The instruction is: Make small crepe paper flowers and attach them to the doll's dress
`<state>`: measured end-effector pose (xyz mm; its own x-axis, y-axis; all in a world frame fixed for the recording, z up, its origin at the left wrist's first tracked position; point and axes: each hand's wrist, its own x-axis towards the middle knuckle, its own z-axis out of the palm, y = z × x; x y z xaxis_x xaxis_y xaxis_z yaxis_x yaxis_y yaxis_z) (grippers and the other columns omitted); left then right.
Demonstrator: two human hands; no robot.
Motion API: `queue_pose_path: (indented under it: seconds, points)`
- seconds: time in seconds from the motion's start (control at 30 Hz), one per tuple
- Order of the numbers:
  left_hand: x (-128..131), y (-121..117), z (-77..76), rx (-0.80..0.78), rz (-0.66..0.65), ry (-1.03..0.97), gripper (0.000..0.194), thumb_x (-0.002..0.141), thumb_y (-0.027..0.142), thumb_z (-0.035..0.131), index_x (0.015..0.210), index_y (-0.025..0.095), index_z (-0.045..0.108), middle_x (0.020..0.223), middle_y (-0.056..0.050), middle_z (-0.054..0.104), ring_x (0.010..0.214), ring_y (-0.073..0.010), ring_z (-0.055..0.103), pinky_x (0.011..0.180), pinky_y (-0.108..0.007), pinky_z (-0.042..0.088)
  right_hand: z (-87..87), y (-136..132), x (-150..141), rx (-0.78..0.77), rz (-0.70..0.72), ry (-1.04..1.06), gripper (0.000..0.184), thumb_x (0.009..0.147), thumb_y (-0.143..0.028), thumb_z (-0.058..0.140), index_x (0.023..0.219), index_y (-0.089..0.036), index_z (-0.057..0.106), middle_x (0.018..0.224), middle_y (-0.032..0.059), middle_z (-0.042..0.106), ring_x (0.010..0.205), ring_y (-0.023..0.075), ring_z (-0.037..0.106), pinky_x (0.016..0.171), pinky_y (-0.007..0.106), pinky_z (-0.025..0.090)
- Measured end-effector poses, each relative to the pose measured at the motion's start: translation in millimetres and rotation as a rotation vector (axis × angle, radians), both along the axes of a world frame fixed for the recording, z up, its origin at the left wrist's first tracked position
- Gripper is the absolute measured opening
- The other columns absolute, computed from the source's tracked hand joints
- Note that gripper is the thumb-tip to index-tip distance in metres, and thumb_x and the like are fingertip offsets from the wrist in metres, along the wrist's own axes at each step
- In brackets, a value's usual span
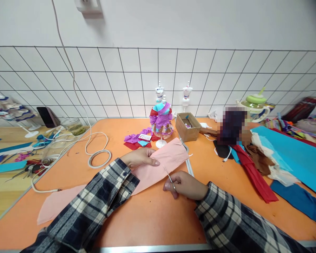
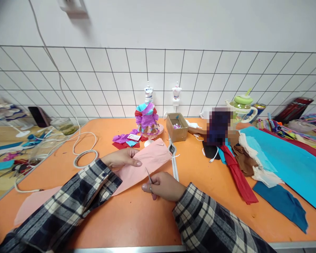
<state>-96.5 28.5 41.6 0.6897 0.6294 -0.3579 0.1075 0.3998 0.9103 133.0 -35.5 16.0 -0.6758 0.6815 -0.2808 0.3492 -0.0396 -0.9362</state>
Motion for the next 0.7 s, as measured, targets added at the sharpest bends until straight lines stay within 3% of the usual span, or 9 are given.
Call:
queue_pose_path:
  seconds: [0.23,0.53,0.7]
  points:
    - [-3.1,1.4,0.6,0.047,-0.007,0.0,0.037,0.066,0.026,0.082,0.098,0.012,0.069,0.089,-0.008,0.075,0.072,-0.0169,0.07,0.067,-0.024,0.054,-1.6,0.2,0.1,-0.023,-0.013,-0.026,0.033,0.08,-0.044,0.06,0.071,-0.012,0.062,0.048,-0.0017,0.057,0.044,0.008,0.047,0.048,0.019,0.037]
    - [1.4,-1.3,7.1,0.09,-0.055,0.086,0.039,0.059,0.025,0.085,0.095,0.014,0.072,0.084,-0.004,0.076,0.075,-0.0186,0.07,0.073,-0.028,0.054,-5.3,1.1,0.1,-0.007,0.006,0.055,0.029,0.083,-0.041,0.059,0.076,-0.013,0.063,0.052,-0.0026,0.056,0.049,0.0087,0.051,0.05,0.019,0.038]
    - [0.9,-0.3,5.5,0.089,-0.036,0.072,0.043,0.057,0.024,0.086,0.096,0.014,0.07,0.087,-0.004,0.075,0.079,-0.0184,0.069,0.073,-0.027,0.054,-9.1,2.5,2.4,-0.015,0.012,-0.007,0.032,0.08,-0.045,0.062,0.072,-0.013,0.062,0.049,-0.0028,0.055,0.044,0.0082,0.048,0.046,0.019,0.036]
